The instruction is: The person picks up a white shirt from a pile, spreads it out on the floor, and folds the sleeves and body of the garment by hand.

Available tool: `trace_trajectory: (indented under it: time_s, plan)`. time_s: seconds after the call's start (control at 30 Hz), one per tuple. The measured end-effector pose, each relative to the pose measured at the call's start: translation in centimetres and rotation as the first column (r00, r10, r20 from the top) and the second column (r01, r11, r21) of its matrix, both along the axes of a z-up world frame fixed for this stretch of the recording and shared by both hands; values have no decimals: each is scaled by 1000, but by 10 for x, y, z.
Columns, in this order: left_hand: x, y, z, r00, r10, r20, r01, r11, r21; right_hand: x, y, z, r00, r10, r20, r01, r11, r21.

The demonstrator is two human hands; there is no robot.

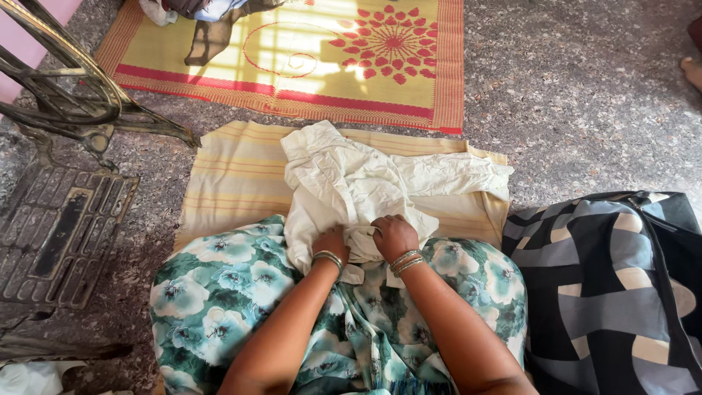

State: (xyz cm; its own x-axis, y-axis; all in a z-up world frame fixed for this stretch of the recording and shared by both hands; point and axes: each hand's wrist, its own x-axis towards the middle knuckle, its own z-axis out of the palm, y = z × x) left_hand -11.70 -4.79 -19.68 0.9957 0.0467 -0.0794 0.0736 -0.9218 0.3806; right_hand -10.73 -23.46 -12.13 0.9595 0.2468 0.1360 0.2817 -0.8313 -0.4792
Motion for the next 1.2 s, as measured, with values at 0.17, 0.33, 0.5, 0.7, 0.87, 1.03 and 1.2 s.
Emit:
trace_trajectory:
  time_s: [0.17, 0.33, 0.5, 0.7, 0.87, 1.03, 1.2]
  plan:
    - [-3, -13, -21, 996, -15, 85, 9, 998, 68, 3, 2, -12, 996, 59, 70, -49, 989, -137]
    - [-11, -11, -4, 983, 107, 149, -94, 991, -93, 3, 12, -37, 991, -2, -136, 5, 1000, 24]
    - [-13, -6, 9, 941, 185, 284, -106, 956, -272, 9, 6, -75, 990, 130, 54, -137, 978, 159]
    - [-21, 7, 26, 959, 234, -163, -282, 696, -660, -14, 9, -29, 964, 139, -226, -36, 912, 408]
    - [-21, 28, 8, 995, 63, 72, -8, 803, -596, -36, 12, -25, 965, 53, -258, 96, 840, 533]
    - [-22, 60, -37, 984, 155, 85, -31, 623, -782, -47, 10, -64, 954, 127, -271, 128, 645, 754]
    - [-38, 30, -55, 966, 224, 125, -39, 608, -793, -55, 17, -99, 915, 143, -377, 247, 542, 803]
